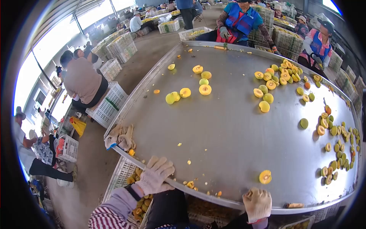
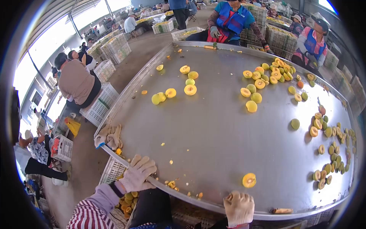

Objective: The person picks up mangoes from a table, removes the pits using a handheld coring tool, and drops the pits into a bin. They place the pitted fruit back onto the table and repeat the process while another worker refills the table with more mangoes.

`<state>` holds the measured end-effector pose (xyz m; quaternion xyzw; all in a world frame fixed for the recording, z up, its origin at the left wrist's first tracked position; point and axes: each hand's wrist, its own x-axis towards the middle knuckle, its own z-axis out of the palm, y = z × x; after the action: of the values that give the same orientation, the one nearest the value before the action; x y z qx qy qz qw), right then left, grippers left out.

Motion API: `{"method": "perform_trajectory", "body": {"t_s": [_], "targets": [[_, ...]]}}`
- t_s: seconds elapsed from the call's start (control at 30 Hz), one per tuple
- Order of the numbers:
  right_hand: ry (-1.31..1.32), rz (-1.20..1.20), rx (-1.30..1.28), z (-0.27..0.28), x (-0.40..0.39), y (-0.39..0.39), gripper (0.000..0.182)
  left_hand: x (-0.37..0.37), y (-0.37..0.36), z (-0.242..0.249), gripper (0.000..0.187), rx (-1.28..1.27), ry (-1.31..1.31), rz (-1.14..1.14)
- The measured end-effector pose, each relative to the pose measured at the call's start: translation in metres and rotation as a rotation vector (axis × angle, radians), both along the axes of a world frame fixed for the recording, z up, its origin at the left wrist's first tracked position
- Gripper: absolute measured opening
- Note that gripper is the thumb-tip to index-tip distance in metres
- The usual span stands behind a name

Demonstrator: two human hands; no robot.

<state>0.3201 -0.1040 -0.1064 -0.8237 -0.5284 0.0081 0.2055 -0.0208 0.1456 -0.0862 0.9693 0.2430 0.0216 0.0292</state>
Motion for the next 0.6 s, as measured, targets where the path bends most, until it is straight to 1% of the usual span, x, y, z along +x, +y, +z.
{"method": "perform_trajectory", "body": {"t_s": [0.03, 0.07, 0.1, 0.13, 0.17, 0.23, 0.27, 0.33, 0.37, 0.43, 0.47, 0.5, 0.57, 0.6], "targets": [[0.126, 0.055, -0.075, 0.002, 0.001, 0.003, 0.025, 0.006, 0.01, 0.002, 0.074, -0.013, 0.009, 0.003], [0.155, 0.061, -0.102, 0.003, 0.001, 0.01, 0.025, 0.005, 0.015, 0.006, 0.071, -0.077, 0.005, -0.043], [0.11, 0.113, 0.01, 0.007, 0.004, 0.02, 0.029, 0.004, 0.017, 0.007, 0.068, -0.148, -0.005, -0.065], [0.076, 0.163, 0.113, 0.01, 0.005, 0.027, 0.032, 0.007, 0.02, 0.004, 0.065, -0.159, -0.007, -0.05], [0.112, 0.177, 0.06, 0.013, 0.002, 0.028, 0.032, 0.01, 0.024, 0.007, 0.065, -0.215, 0.021, -0.03], [0.142, 0.125, -0.04, 0.025, 0.002, 0.037, 0.038, 0.016, 0.03, 0.012, 0.066, -0.234, 0.083, -0.023], [0.16, 0.159, -0.083, 0.026, 0.001, 0.041, 0.038, 0.015, 0.029, 0.004, 0.065, -0.207, -0.031, 0.007], [0.086, 0.201, -0.142, 0.018, -0.005, 0.036, 0.044, 0.013, 0.029, 0.006, 0.065, -0.266, 0.004, 0.05], [0.086, 0.273, -0.197, 0.014, -0.001, 0.031, 0.061, 0.014, 0.034, 0.007, 0.064, -0.278, 0.016, 0.042], [0.102, 0.279, -0.167, 0.032, -0.014, 0.033, 0.043, 0.013, 0.039, 0.008, 0.063, -0.322, 0.01, 0.056], [0.095, 0.358, -0.22, 0.032, -0.014, 0.044, 0.055, 0.011, 0.04, 0.008, 0.063, -0.318, -0.008, 0.058], [0.088, 0.436, -0.269, 0.029, -0.018, 0.062, 0.066, 0.009, 0.04, 0.003, 0.063, -0.369, 0.0, 0.061], [0.144, 0.483, -0.487, 0.036, -0.058, 0.086, 0.076, 0.0, 0.041, -0.003, 0.062, -0.325, -0.023, 0.035], [0.109, 0.428, -0.459, 0.03, -0.073, 0.091, 0.082, -0.002, 0.047, 0.001, 0.062, -0.364, -0.021, 0.02]]}}
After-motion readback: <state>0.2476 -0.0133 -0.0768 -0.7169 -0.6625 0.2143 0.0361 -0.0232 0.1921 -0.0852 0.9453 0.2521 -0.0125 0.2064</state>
